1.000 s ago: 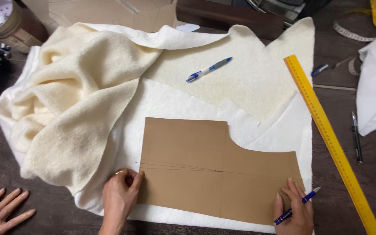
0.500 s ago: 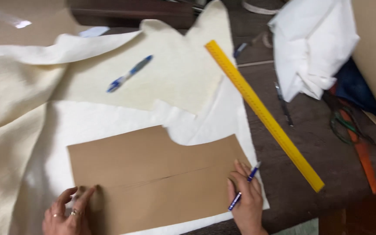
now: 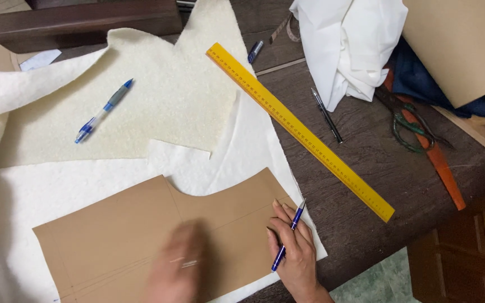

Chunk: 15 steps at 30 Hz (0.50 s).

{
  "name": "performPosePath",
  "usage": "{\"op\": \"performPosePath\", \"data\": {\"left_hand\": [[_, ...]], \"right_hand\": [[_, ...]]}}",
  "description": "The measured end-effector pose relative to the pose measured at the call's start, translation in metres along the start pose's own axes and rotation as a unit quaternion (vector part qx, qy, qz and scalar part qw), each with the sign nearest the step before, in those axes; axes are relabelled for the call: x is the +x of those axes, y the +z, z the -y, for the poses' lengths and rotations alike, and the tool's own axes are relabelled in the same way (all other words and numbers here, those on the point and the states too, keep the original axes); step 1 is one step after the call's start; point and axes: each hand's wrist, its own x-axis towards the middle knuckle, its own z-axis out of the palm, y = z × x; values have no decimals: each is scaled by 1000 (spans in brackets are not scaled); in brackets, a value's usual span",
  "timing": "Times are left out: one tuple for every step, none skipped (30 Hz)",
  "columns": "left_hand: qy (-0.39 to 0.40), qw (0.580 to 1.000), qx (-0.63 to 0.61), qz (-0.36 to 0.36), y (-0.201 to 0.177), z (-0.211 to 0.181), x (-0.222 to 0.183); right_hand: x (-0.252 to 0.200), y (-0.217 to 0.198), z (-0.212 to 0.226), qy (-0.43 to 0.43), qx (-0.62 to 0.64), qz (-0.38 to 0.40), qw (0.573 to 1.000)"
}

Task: Tracing a cardboard pattern onto fabric using a pen and ruler

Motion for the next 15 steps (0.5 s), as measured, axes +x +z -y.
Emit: {"op": "performPosePath", "data": {"left_hand": [[1, 1000, 1, 2, 6, -33, 13], [149, 979, 135, -25, 11, -66, 25], [291, 918, 264, -52, 17, -99, 37], [292, 918, 265, -51, 22, -108, 48], [299, 904, 304, -23, 26, -118, 58], [305, 888, 343, 4, 32, -127, 69], [306, 888, 343, 5, 36, -129, 74], [289, 882, 369, 44, 40, -130, 78], [271, 875, 393, 82, 44, -131, 83], [272, 874, 394, 83, 45, -133, 84], [265, 871, 400, 107, 45, -134, 86], [257, 867, 406, 132, 45, -135, 87], [257, 867, 407, 132, 37, -142, 90], [240, 858, 403, 209, 29, -149, 92], [221, 845, 396, 284, 21, -156, 94]], "right_hand": [[0, 0, 0, 2, 0, -1, 1000], [0, 0, 0, 0, -2, -2, 1000], [0, 0, 0, -3, -4, -3, 1000], [-1, 0, 0, -1, -3, -4, 1000], [-3, 0, -1, 7, 0, 0, 1000], [-4, 0, -2, 15, 2, 4, 1000], [-4, 0, -2, 17, 3, 3, 1000], [-3, 0, -2, 20, 2, 3, 1000], [-3, 0, -2, 23, 1, 2, 1000], [-3, -1, -4, 24, 1, 2, 1000], [-2, -2, -5, 23, 21, 1, 1000], [-2, -2, -6, 22, 41, 0, 999], [-4, -3, -12, 23, 42, -1, 999], [-6, -3, -18, 48, 96, 6, 994], [-7, -3, -23, 73, 150, 14, 986]]}}
